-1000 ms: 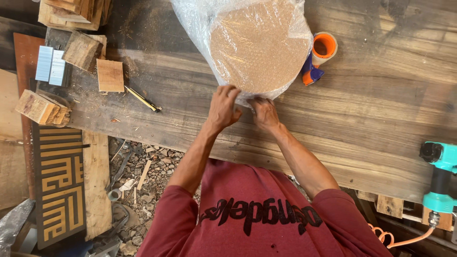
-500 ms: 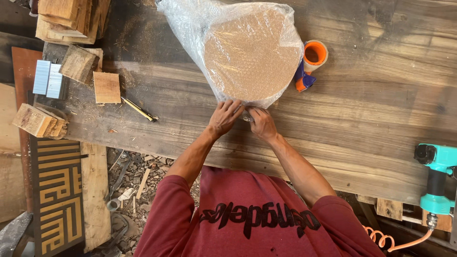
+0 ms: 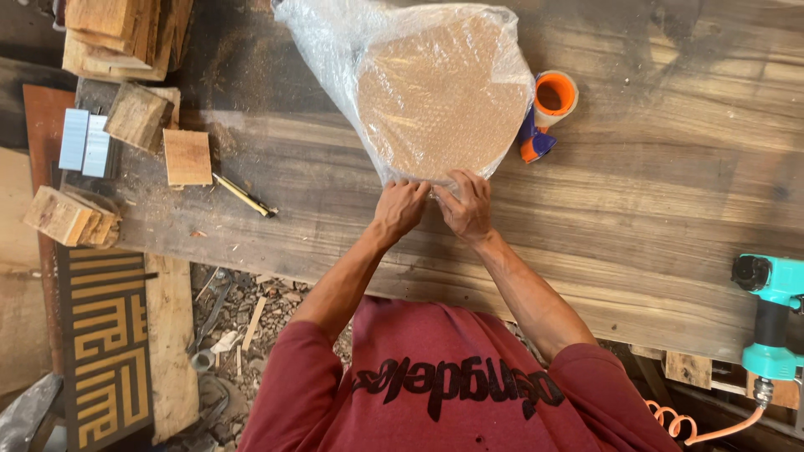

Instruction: The person wraps a wooden object in bubble wrap on a workbench. They fold the bubble wrap around the item, then use a tape dispenser to apply clear packing tape, securing the wrap in place.

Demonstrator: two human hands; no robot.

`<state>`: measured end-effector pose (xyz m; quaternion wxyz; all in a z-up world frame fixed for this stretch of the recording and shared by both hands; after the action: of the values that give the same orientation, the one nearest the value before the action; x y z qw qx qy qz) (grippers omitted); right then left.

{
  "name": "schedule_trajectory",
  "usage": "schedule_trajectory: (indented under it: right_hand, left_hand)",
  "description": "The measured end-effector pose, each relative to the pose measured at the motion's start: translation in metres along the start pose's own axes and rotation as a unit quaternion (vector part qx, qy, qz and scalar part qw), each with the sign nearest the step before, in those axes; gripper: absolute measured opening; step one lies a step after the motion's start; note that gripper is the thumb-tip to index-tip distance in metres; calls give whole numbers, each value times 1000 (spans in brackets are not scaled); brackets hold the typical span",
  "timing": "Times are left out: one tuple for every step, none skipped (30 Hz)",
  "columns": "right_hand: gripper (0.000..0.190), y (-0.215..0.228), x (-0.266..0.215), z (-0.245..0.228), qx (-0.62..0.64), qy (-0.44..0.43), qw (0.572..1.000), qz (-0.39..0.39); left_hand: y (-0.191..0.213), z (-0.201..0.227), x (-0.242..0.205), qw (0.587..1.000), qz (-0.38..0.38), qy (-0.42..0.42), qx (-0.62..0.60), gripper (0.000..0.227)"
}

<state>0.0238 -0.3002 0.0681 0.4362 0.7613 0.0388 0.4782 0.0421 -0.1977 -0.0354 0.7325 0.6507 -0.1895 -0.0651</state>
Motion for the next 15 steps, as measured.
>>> schedule_trajectory:
  right_hand:
    - [9,-10,-1,13,-3,0,1000,3]
    - [9,-22,-5,21,27,-3,1000,-9]
    - [10,-35,-10,29,56,-6,998,-21]
    - [10,-35,-6,34,55,-6,998,-19]
    - [8,-42,-2,40,57,-16,997,-52]
    - [10,-48,-2,44,60,-26,994,-88]
    - [10,-44,3,45,60,-28,994,-89]
    - [11,-49,10,51,91,-47,988,-119]
    - [12,-54,17,56,121,-67,979,-149]
    - [12,-60,19,63,120,-68,979,-147]
    - [13,-70,20,69,121,-61,977,-167]
    - [14,-80,17,73,123,-56,973,-189]
    - [14,-75,24,71,124,-60,972,-190]
    - [12,-73,31,67,124,-60,970,-201]
    - [10,-71,39,64,125,-61,967,-212]
  left_hand:
    - [23,-2,11,1000,3,-3,1,24]
    - [50,-2,14,999,27,-13,-30,37]
    - [77,-1,18,997,51,-23,-61,50]
    - [94,-5,24,997,52,-25,-59,50]
    - [104,-12,30,998,17,-9,-53,60]
    - [114,-16,33,999,-20,8,-49,71]
    - [94,-19,32,998,-21,8,-50,71]
    - [82,-24,34,997,9,1,-77,55]
    - [70,-30,36,994,39,-5,-104,39]
    - [71,-30,38,994,39,-8,-104,39]
    - [74,-33,41,994,52,3,-100,31]
    - [76,-33,40,993,61,15,-98,24]
    - [77,-32,42,993,58,14,-99,24]
    - [82,-33,43,993,69,17,-97,19]
    - [86,-34,44,992,79,20,-95,15]
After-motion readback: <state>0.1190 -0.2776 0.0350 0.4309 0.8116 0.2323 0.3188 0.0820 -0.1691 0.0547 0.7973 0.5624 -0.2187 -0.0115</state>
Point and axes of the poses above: each hand's wrist, its own x-axis towards the middle knuckle, its own y-axis out of the back of the hand, z = x × y, the point moved 10 cm from there along x, towards the middle knuckle, and after that the axes turned 6 degrees about x, right-handed, at the moved point
